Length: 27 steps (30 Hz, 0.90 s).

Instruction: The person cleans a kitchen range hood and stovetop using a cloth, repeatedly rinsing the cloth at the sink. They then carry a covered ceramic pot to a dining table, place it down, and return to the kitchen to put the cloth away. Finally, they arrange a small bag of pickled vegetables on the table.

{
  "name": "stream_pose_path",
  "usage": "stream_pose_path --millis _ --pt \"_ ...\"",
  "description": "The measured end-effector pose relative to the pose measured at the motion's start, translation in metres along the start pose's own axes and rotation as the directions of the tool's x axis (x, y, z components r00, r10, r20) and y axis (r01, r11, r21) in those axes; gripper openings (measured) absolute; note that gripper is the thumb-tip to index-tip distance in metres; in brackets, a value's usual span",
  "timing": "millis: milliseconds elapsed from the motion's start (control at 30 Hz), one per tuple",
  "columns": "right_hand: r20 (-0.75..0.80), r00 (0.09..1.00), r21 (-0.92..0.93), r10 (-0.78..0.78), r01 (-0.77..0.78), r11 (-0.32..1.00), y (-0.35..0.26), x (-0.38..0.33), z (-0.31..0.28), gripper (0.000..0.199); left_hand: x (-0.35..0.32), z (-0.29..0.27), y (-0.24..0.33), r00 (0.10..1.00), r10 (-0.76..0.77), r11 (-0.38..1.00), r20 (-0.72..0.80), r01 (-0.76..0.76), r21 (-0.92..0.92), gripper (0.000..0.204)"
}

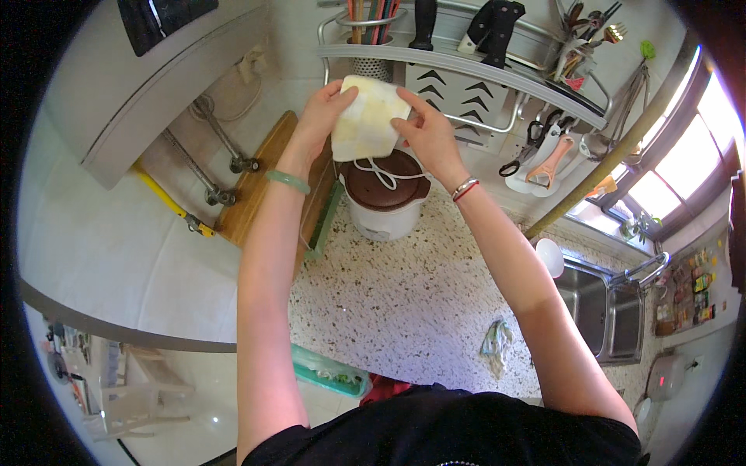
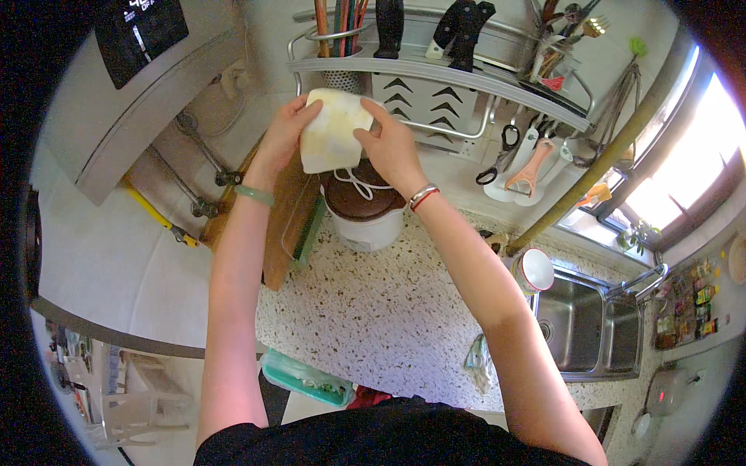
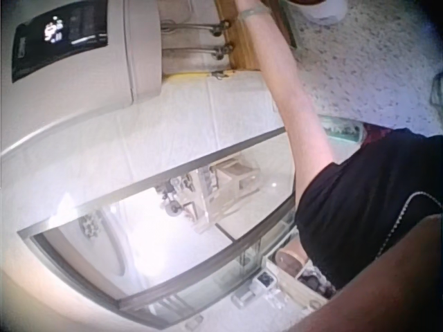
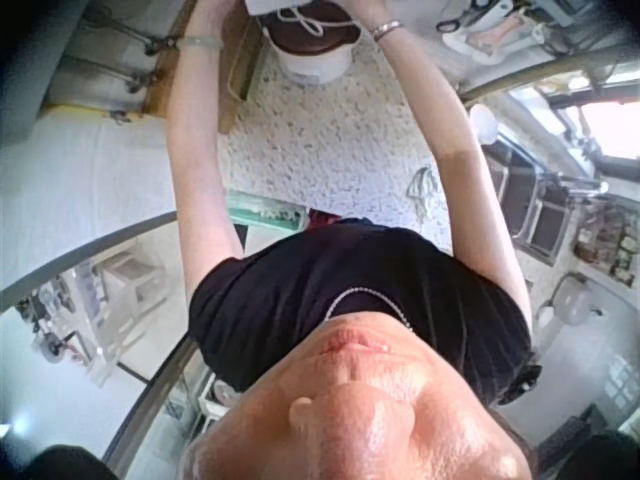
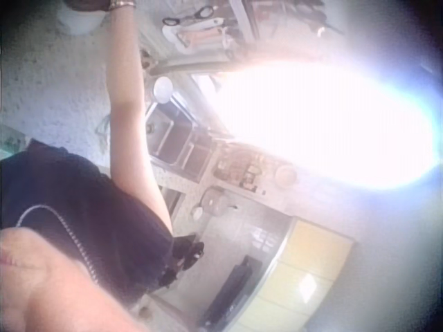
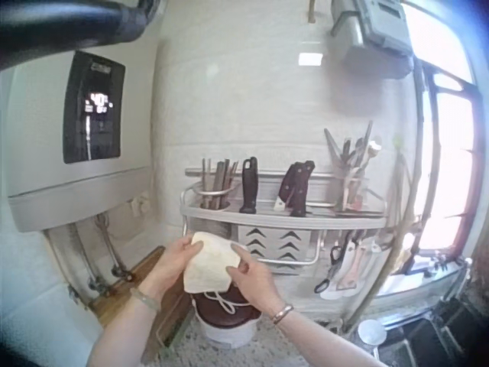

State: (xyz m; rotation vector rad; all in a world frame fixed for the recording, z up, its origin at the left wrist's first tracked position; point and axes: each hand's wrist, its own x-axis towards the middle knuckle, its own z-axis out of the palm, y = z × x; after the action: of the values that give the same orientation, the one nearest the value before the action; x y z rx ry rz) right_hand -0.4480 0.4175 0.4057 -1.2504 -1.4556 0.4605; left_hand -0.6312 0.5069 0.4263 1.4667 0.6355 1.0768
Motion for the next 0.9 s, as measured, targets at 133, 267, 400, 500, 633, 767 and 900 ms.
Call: stream_pose_path --millis 133,267,400,500,633,767,900 --pt "0.035 0.992 0.243 0.121 -0.126 0.962 -0.008 0.019 0.009 0.047 0.02 -0.022 -0.02 0.964 0.173 0.946 -0.203 -0.105 0.307 0.034" --pt "-0.087 0.994 -0.229 -0.072 0.05 0.972 -0.006 0.032 0.011 0.029 0.024 -0.011 -0.014 0.91 0.255 0.872 -0.328 -0.07 0.484 0.032" --pt "-0.086 0.971 -0.457 -0.224 0.161 0.875 -0.009 0.037 0.011 0.025 0.026 -0.007 -0.012 0.877 0.352 0.778 -0.328 -0.079 0.624 0.03" --pt "-0.031 0.97 -0.532 -0.242 0.189 0.825 -0.008 0.038 0.014 0.025 0.027 -0.009 -0.015 0.868 0.387 0.726 -0.312 -0.078 0.683 0.027" --pt "-0.004 0.963 -0.585 -0.268 0.215 0.782 -0.011 0.028 0.014 0.022 0.019 -0.012 -0.019 0.85 0.453 0.68 -0.269 -0.134 0.721 0.023" --pt "-0.065 0.952 -0.577 -0.3 0.209 0.789 -0.015 0.012 0.017 0.023 0.007 -0.017 -0.024 0.782 0.573 0.592 -0.244 -0.189 0.784 0.023" --pt "0.037 0.995 0.144 0.094 -0.098 0.985 -0.026 -0.035 0.013 0.046 -0.048 -0.003 -0.026 0.89 0.274 0.948 -0.365 -0.186 0.259 0.036"
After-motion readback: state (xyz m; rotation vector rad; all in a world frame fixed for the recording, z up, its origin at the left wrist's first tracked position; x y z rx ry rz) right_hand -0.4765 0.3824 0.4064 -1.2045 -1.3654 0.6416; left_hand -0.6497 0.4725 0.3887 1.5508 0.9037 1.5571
